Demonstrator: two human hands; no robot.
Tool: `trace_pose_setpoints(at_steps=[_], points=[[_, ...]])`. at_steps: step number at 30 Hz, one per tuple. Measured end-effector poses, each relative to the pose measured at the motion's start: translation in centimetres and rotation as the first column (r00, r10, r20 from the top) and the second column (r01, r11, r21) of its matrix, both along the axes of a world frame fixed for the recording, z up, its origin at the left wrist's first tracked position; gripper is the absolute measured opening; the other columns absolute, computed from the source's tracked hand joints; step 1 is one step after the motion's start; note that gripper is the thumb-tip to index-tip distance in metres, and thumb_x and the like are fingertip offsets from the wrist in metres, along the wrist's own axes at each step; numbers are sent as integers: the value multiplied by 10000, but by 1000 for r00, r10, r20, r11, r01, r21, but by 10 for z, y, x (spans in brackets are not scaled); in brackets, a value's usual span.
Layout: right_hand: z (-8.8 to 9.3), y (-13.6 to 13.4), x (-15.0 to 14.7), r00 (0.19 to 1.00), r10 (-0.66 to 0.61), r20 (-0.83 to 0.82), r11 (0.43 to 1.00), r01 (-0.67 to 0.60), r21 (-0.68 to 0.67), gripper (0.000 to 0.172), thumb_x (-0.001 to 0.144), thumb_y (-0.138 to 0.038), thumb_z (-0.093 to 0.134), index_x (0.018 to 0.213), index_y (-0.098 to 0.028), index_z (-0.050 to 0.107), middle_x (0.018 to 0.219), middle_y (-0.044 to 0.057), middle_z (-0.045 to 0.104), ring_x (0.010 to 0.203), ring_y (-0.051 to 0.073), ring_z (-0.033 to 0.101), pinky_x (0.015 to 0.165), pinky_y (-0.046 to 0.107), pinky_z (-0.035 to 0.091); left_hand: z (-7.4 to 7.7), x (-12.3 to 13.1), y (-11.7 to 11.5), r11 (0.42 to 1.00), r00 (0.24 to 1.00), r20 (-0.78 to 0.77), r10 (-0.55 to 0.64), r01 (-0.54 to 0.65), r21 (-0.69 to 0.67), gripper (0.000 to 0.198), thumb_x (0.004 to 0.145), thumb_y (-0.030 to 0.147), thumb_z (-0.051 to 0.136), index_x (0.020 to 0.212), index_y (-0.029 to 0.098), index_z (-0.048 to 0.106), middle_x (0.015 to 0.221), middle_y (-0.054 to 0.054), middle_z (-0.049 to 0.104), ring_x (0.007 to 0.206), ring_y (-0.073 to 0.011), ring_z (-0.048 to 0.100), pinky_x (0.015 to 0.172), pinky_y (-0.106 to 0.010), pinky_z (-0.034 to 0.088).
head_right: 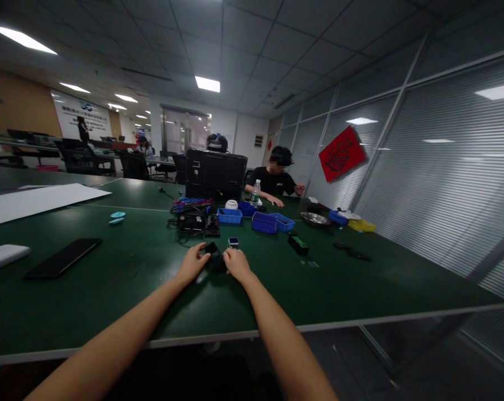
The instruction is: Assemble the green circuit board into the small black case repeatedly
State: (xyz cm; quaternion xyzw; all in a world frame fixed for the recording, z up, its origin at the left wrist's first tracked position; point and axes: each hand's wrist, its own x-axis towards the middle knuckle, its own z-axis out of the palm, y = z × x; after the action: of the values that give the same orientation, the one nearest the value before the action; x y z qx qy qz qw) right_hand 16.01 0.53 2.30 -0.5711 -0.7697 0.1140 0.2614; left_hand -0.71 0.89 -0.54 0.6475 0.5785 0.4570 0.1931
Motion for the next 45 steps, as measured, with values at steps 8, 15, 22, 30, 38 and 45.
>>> trace_pose_setpoints(at_steps=[8, 15, 22, 30, 38, 45], points=[[14, 3, 22, 936, -300, -185, 918, 336, 212, 348, 847, -307, 293, 840, -196, 623, 749, 36, 643, 705, 144, 571, 655, 201, 362, 5, -1, -11, 994, 995, -100, -3, 13, 104, 398, 746, 390, 524, 1096, 204, 547, 957, -47, 511, 742, -124, 539, 761, -274, 438], [10, 13, 45, 863, -393, -316, 891, 442, 100, 331, 799, -326, 321, 784, -197, 626, 664, 19, 629, 673, 154, 562, 644, 215, 378, 15, 6, -30, 968, 915, -354, -192, 236, 86, 388, 751, 436, 510, 1099, 273, 565, 854, -31, 524, 827, -165, 512, 776, -272, 396], [7, 17, 48, 852, -407, -330, 890, 451, 69, 302, 783, -310, 336, 747, -205, 617, 652, 12, 628, 678, 155, 560, 634, 221, 367, 16, 8, -33, 944, 860, -436, -265, 324, 66, 265, 745, 433, 521, 880, 228, 619, 851, -40, 539, 824, -174, 497, 745, -272, 381], [4, 18, 45, 873, -403, -276, 900, 433, 56, 329, 810, -370, 322, 791, -208, 608, 704, 12, 625, 693, 152, 558, 607, 222, 356, 14, 7, -28, 967, 876, -449, -176, 238, 87, 203, 756, 379, 520, 851, 216, 595, 851, -37, 519, 843, -171, 491, 754, -275, 376], [-4, 17, 27, 939, -322, -117, 940, 332, 76, 541, 752, -566, 411, 1128, -184, 488, 1005, 64, 572, 883, 181, 545, 669, 246, 385, 8, 5, -22, 963, 908, -398, -129, 211, 167, 112, 766, 268, 505, 813, 205, 585, 827, -28, 494, 825, -153, 483, 753, -271, 373], [-17, 20, 18, 940, -331, 81, 944, 328, 43, 563, 712, -546, 489, 1145, -187, 475, 1065, 97, 534, 944, 221, 533, 709, 284, 396, 7, 6, -22, 974, 907, -415, -78, 158, 162, 94, 771, 240, 496, 801, 202, 576, 820, -23, 486, 832, -148, 483, 747, -261, 371]])
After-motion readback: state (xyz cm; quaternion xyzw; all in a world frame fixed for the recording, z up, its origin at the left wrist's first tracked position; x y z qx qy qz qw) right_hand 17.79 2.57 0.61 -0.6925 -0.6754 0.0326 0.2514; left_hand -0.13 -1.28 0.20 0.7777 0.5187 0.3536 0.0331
